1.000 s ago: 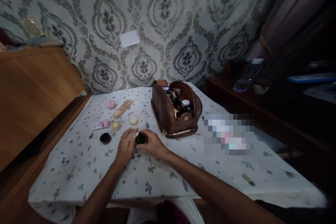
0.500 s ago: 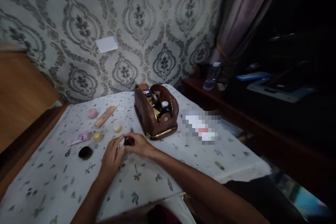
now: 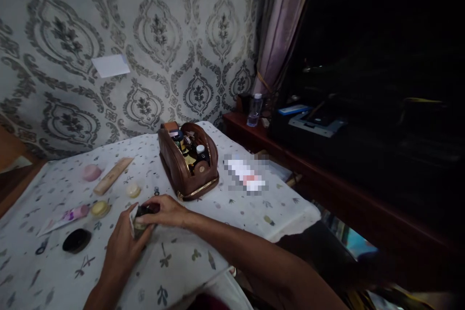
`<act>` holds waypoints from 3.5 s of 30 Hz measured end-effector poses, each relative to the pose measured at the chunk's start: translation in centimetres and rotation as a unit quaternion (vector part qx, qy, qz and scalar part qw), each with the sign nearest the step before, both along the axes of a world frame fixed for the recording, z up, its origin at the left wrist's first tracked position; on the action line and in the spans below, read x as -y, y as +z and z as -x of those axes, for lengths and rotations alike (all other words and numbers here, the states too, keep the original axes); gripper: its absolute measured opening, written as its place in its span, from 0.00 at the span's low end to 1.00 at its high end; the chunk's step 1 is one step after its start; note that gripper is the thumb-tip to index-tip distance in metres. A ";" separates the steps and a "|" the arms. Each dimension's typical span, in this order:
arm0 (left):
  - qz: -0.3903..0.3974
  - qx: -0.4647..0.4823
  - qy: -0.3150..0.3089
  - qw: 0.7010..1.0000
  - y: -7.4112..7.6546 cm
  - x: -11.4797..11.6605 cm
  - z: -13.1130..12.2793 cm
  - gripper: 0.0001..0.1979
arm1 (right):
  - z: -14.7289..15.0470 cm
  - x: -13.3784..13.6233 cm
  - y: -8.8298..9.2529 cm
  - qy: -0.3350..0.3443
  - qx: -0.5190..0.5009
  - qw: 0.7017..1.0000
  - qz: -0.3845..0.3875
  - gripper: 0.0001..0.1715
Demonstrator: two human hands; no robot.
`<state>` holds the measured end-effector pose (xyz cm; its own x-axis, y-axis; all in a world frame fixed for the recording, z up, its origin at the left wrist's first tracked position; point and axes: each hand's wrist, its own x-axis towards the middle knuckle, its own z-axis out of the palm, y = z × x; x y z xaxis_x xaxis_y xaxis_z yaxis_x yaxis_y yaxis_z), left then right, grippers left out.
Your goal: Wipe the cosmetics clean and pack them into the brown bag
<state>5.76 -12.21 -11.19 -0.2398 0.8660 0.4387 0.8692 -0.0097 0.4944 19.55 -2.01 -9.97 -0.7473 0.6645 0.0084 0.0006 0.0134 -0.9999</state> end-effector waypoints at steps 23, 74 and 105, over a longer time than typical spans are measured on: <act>-0.013 0.072 -0.076 0.994 1.6 0.4 0.1 0.21 | 0.9 0.7 -1.0 0.040 -0.187 0.931 0.312 0.27; 0.000 0.016 -0.023 1.000 0.0 -0.1 1.1 0.31 | 1.1 1.2 -0.8 0.047 -0.077 0.959 0.269 0.38; -0.030 -0.017 -0.041 0.999 0.0 0.0 0.9 0.31 | 1.3 1.1 -0.8 0.032 -0.136 0.936 0.322 0.38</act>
